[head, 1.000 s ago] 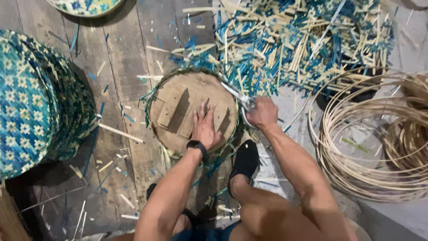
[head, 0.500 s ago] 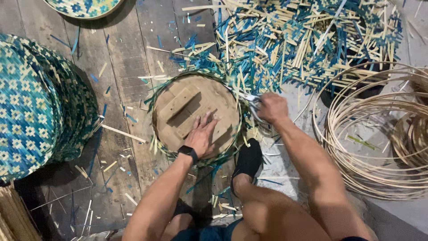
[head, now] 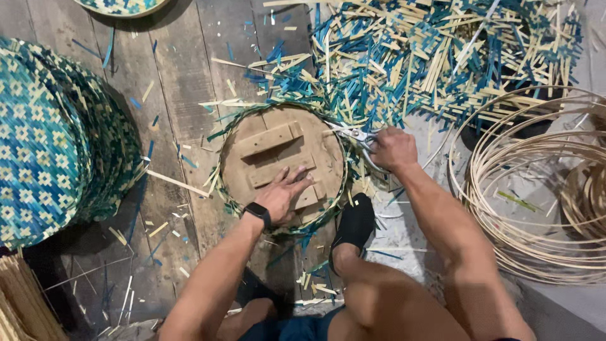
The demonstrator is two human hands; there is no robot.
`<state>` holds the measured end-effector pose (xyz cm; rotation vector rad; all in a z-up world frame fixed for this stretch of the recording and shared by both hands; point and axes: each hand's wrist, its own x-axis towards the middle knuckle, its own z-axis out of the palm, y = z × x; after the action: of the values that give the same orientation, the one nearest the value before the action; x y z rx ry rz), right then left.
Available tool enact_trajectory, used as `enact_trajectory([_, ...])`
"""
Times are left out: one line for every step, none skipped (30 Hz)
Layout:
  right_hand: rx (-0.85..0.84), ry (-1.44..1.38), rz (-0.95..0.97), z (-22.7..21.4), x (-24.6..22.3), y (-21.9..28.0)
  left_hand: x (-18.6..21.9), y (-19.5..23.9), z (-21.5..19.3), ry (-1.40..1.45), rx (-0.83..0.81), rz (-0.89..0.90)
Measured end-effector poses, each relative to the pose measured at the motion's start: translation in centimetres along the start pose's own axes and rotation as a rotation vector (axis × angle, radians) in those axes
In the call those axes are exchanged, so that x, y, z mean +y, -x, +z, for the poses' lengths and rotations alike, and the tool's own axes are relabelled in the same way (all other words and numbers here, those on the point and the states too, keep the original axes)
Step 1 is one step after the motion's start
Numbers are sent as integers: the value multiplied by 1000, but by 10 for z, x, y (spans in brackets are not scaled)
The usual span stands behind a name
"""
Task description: The person trims the edges of a woven basket using shears, then fits a bamboo ring around the rim. The person repeats this process on multiple baskets, cutting excess material and securing the rings.
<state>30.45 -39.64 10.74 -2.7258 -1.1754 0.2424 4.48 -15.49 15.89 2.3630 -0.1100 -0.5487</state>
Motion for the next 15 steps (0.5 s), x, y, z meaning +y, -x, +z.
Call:
enact_trajectory([38,19,0,0,-4,0,-1,1,2,-8,18,18])
enact_trajectory([91,26,-15,1,-10,-5,-3,1,3,-24,36,39])
enact_trajectory([143,33,-31,5,-20,-14,-4,0,4,-40,55,59])
enact_trajectory([195,38,-44,10,-29,-23,-4,-1,5,-27,49,50])
enact_trajectory([192,54,-52,14,-35,-30,-3,-1,6,-15,44,41])
enact_trajectory([191,69,-60,16,-38,-33,-3,0,6,-4,38,32])
enact_trajectory([189,84,-68,17,-40,-35,-4,3,4,-43,20,57])
enact_trajectory([94,45,-69,17,-37,-39,-5,4,1,-84,8,82])
enact_trajectory([-1,6,-71,12,-26,-37,-7,5,-4,-125,-4,108])
enact_trajectory([-106,-30,-72,6,-12,-27,-7,8,-4,-112,-75,79])
enact_trajectory([-170,-27,32,2,3,-19,-7,10,-5,-99,-146,50])
enact_trajectory([-238,-26,138,-2,16,-9,-7,13,-5,-84,-222,20])
enact_trajectory([-204,-7,115,-3,23,-1,-6,15,-4,-43,-192,19])
enact_trajectory([-159,11,87,-6,27,-1,-8,16,-8,-12,-156,18])
enact_trajectory([-115,28,58,-9,29,-3,-10,16,-9,20,-120,16])
